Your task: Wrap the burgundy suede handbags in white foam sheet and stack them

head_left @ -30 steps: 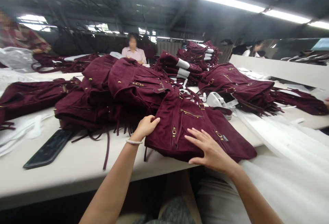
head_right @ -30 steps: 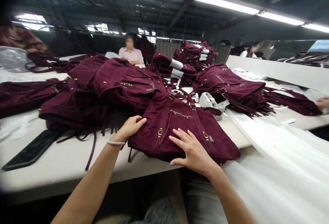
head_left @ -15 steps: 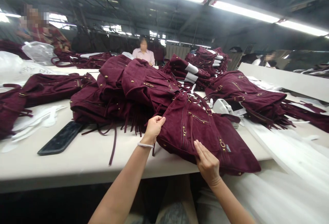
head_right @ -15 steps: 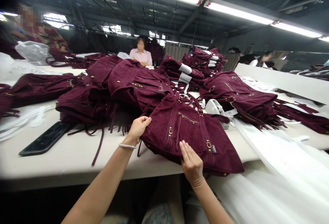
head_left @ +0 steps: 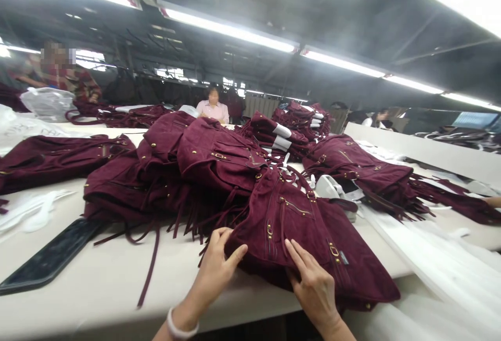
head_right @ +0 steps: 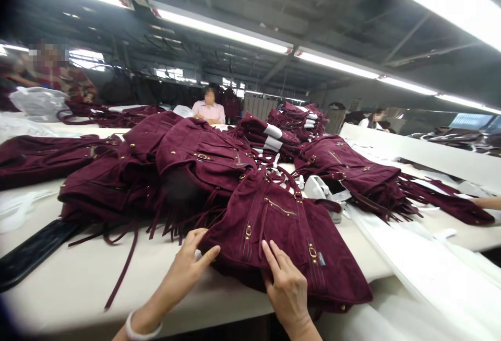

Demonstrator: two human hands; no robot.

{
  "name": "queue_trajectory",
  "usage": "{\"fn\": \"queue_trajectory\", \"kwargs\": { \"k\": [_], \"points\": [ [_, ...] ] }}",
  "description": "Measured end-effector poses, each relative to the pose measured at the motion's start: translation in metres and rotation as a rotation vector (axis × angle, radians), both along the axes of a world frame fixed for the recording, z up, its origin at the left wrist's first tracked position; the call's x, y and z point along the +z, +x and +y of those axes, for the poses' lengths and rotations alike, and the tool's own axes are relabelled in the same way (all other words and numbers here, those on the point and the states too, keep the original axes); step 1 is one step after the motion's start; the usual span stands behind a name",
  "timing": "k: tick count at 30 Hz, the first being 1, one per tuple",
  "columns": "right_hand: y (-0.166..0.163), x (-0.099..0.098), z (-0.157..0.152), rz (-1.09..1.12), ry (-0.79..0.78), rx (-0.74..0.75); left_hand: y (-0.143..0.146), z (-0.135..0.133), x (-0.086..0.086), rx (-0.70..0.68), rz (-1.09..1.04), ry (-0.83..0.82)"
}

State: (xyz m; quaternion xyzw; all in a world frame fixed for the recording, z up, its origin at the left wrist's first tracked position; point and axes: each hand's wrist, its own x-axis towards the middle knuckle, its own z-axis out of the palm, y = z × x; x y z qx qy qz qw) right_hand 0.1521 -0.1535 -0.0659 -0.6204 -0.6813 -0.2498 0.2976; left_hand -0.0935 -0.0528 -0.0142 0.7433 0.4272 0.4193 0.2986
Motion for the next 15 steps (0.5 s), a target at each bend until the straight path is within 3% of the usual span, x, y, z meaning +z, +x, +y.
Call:
{"fn": "queue_trajectory", "kwargs": {
  "k": [2,6,11,15],
  "points": [
    [-0.002,0.005,-0.002,0.001,-0.033,0.045,0.003,-0.005,-0.003,0.132,0.080,0.022],
    [-0.007,0.012,-0.002,0.033,-0.040,0.134,0.006,-0.009,0.003,0.156,0.108,-0.001],
    [-0.012,0.010,0.004,0.057,0.041,0.189,0.016,-0.010,0.007,0.145,-0.223,-0.055],
    [-0.011,-0.004,0.009,0.025,0.189,0.222,0.023,-0.006,0.004,-0.038,-0.660,-0.300]
  ]
}}
